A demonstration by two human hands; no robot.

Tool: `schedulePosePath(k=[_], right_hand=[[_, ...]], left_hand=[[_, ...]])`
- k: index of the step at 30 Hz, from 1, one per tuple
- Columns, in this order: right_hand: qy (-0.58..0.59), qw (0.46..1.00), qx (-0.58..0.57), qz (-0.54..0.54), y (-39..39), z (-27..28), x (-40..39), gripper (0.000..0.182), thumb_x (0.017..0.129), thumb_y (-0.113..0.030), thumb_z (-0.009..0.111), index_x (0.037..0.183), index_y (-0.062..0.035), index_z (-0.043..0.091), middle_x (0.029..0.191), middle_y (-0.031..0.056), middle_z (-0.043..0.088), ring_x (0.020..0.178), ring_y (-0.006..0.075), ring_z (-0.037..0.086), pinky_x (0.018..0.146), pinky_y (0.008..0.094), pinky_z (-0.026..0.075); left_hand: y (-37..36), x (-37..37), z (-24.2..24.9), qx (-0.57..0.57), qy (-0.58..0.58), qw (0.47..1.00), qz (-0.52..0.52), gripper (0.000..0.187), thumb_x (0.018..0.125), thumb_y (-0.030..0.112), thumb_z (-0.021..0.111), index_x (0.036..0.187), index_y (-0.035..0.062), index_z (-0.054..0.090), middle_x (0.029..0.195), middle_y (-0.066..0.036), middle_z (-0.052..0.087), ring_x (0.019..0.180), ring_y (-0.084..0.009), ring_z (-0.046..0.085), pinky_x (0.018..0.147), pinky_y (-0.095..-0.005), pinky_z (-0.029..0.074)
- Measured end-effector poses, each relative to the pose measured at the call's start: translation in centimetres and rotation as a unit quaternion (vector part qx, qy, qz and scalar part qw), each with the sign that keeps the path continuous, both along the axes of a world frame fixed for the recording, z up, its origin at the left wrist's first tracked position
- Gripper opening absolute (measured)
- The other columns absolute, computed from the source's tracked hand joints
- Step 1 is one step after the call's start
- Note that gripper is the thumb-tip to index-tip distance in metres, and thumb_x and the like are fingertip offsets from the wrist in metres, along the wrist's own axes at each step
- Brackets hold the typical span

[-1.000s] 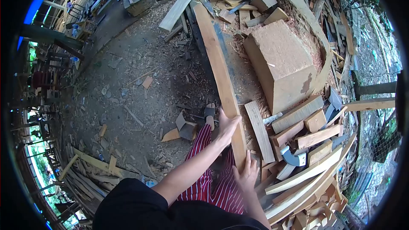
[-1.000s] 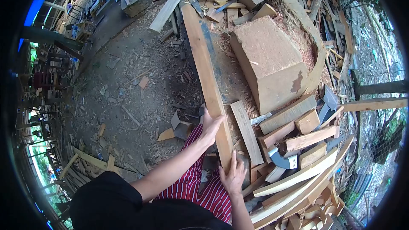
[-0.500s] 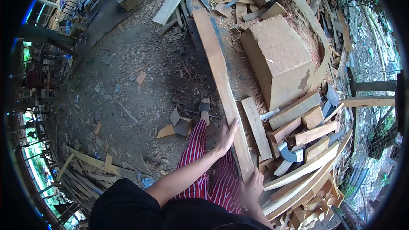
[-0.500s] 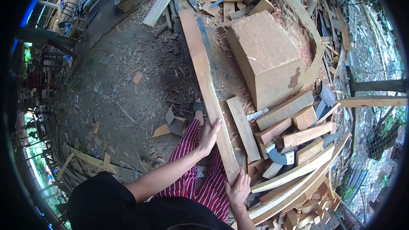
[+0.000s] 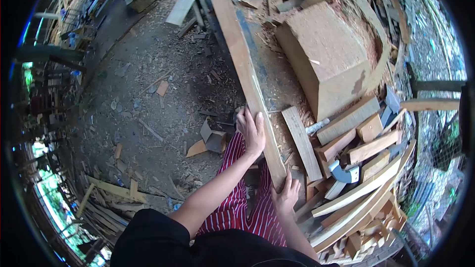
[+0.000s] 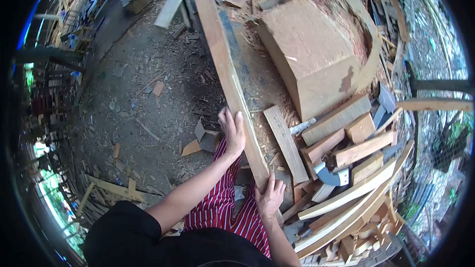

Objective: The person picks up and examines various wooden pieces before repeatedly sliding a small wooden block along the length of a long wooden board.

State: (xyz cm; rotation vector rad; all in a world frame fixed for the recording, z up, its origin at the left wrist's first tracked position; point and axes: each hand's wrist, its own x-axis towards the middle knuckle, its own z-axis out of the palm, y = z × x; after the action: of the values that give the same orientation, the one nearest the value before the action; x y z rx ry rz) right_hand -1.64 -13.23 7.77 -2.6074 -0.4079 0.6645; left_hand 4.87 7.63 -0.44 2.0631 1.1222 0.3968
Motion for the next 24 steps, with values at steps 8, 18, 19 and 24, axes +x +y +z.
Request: schedulePosePath(k=[8,18,19,24], right_hand=[[0.023,0.998,0.049,0.014,-0.5,2.2,0.0,0.089,0.061,-0.011,0.079,0.142,-0.0074,0.042,0.096,0.0163,0.047,0.090,0.0346,0.048,0.083,0.0446,0.043],[0.036,0.997,0.062,-0.007,-2.1,-0.9,0.1,0.088,0.064,-0.012,0.080,0.143,-0.0111,0.042,0.099,0.0162,0.046,0.095,0.0356,0.048,0.087,0.0445,0.043],[0.043,0.997,0.056,-0.016,-2.0,-1.2,0.2,0.088,0.064,-0.012,0.080,0.143,-0.0111,0.042,0.099,0.0162,0.046,0.095,0.0356,0.048,0.087,0.0445,0.043],[-0.010,0.998,0.066,0.016,-2.0,-0.7,0.5,0.081,0.071,-0.029,0.081,0.141,-0.0082,0.045,0.099,0.0167,0.046,0.093,0.0344,0.045,0.089,0.0490,0.039]], left_hand=[[-0.6,-0.5,2.4,-0.155,-0.121,0.980,0.029,0.061,0.105,0.035,0.035,0.148,-0.0067,0.021,0.137,-0.030,0.040,0.124,-0.0392,0.041,0.106,-0.0461,0.031],[-1.5,-0.5,-0.9,-0.001,-0.087,0.996,0.023,0.054,0.106,0.032,0.032,0.148,-0.0017,0.028,0.145,-0.023,0.029,0.127,-0.0372,0.036,0.108,-0.0460,0.027],[-1.3,-0.3,-0.7,-0.007,-0.080,0.997,0.014,0.054,0.106,0.032,0.032,0.148,-0.0017,0.028,0.145,-0.023,0.029,0.127,-0.0372,0.036,0.108,-0.0460,0.027],[-1.0,-0.6,-0.7,-0.015,-0.059,0.998,0.013,0.057,0.106,0.036,0.028,0.148,-0.0023,0.027,0.145,-0.022,0.030,0.128,-0.0374,0.035,0.108,-0.0458,0.027]])
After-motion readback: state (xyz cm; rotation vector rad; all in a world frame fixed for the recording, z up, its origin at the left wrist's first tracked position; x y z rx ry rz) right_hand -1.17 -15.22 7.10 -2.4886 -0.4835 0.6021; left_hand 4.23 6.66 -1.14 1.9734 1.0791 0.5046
